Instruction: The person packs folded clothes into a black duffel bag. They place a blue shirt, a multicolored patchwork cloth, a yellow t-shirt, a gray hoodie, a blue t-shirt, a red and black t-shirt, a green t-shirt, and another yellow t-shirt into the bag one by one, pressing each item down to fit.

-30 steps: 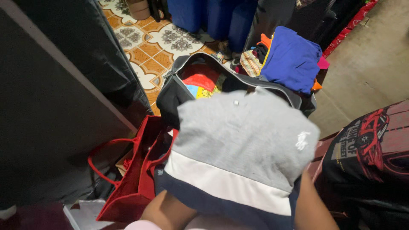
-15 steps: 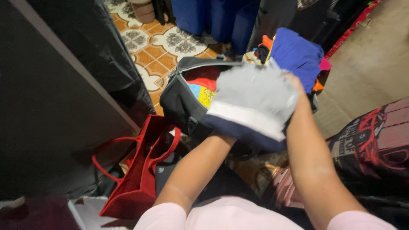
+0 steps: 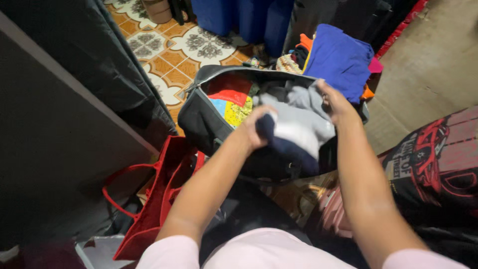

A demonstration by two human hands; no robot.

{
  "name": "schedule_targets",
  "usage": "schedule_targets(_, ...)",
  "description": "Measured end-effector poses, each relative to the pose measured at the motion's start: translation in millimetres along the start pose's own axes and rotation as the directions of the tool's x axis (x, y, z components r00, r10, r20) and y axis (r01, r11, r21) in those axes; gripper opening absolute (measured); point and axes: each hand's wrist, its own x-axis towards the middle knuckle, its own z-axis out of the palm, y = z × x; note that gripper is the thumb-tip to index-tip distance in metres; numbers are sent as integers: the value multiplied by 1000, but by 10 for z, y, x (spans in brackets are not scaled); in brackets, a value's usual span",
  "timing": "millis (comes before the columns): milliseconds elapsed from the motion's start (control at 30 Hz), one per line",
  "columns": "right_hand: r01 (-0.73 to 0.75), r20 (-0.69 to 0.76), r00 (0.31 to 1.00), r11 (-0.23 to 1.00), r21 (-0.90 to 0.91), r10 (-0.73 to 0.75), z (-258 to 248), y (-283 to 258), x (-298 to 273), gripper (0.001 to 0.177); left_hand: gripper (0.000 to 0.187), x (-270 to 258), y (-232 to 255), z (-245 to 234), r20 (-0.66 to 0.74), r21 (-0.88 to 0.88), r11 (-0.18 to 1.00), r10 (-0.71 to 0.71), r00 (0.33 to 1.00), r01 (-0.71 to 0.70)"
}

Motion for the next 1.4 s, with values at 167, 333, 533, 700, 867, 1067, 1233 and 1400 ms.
schedule_targets(167, 278, -113, 901, 759, -589, -418, -93, 228, -1204, 63, 54, 113, 541, 630, 258, -61, 996, 77, 963, -63)
schedule_targets(333, 452, 289, 825, 261, -853, -486, 272, 335, -2255, 40, 58, 292, 577, 857, 342, -173, 983, 117, 932, -60)
schedule_targets(533, 326, 143, 900, 419, -848, -412, 343, 243, -2557, 33, 24, 460, 182, 408, 384, -47, 946, 315, 868, -322)
schedule_targets(700, 408, 255, 863, 303, -861, -436, 173, 379, -2327, 13, 7, -74, -323, -435, -179, 20, 1000, -17, 984, 21)
schedule_targets(867, 244, 205, 951, 155, -957, -233, 257, 474, -2158, 20, 15, -549, -449, -339, -242, -52, 999, -8, 970, -5)
schedule_targets(1067, 215, -1, 970, 858, -467, -244, 163, 357, -1900, 32, 37, -638, -318, 460, -174, 115, 991, -51, 983, 72)
schedule_targets(1233, 199, -48, 977, 965, -169, -209, 118, 302, -1656, 31, 47, -885, -536, 478, -142, 144, 984, -89, 986, 109)
schedule_targets(1400, 227, -79, 967, 960, -166, -242, 147, 332, -1380, 31, 52, -1488, -790, 339, -183, 243, 966, -45, 982, 90)
